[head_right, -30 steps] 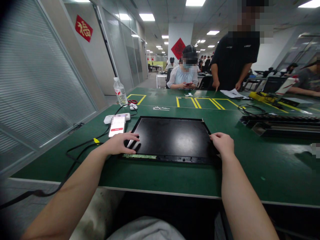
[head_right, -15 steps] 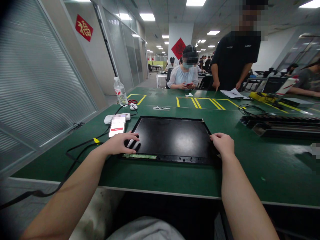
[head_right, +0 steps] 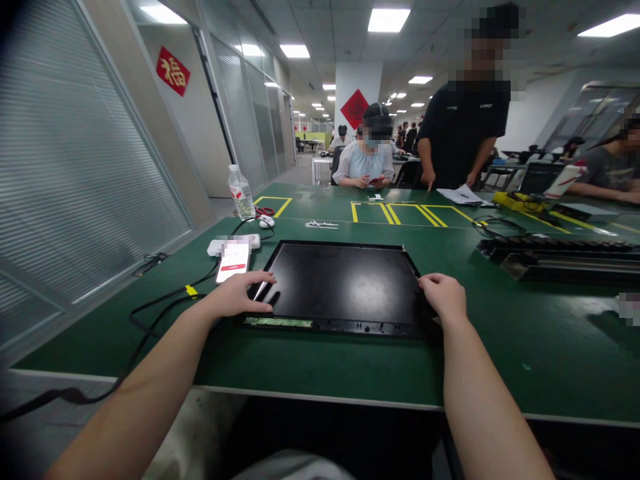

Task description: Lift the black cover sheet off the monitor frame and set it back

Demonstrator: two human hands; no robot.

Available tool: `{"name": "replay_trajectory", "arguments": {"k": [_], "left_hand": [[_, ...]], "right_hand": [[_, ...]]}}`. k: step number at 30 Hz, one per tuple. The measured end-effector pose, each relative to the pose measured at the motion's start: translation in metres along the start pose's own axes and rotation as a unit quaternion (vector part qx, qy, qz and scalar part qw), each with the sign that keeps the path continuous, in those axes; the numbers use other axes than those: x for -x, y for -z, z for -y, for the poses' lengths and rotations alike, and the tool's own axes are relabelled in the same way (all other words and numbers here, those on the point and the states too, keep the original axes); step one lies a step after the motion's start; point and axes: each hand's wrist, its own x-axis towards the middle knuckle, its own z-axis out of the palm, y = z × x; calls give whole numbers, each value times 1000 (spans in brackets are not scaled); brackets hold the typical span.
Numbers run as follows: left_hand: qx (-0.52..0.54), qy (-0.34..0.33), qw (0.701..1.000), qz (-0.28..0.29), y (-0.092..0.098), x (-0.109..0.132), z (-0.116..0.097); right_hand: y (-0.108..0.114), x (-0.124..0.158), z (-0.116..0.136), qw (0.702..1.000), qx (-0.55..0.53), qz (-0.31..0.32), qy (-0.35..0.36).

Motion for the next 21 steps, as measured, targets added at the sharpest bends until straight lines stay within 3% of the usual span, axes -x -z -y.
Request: {"name": "replay_trajectory", "arguments": {"k": [5, 21], "left_hand": [[0, 6, 999, -43, -6, -5, 0], [-54, -29, 997, -39, -16, -10, 2]], "right_hand": [[2, 3, 5, 1000, -8, 5, -19], [1, 5, 7, 1000, 10, 7, -15]]}}
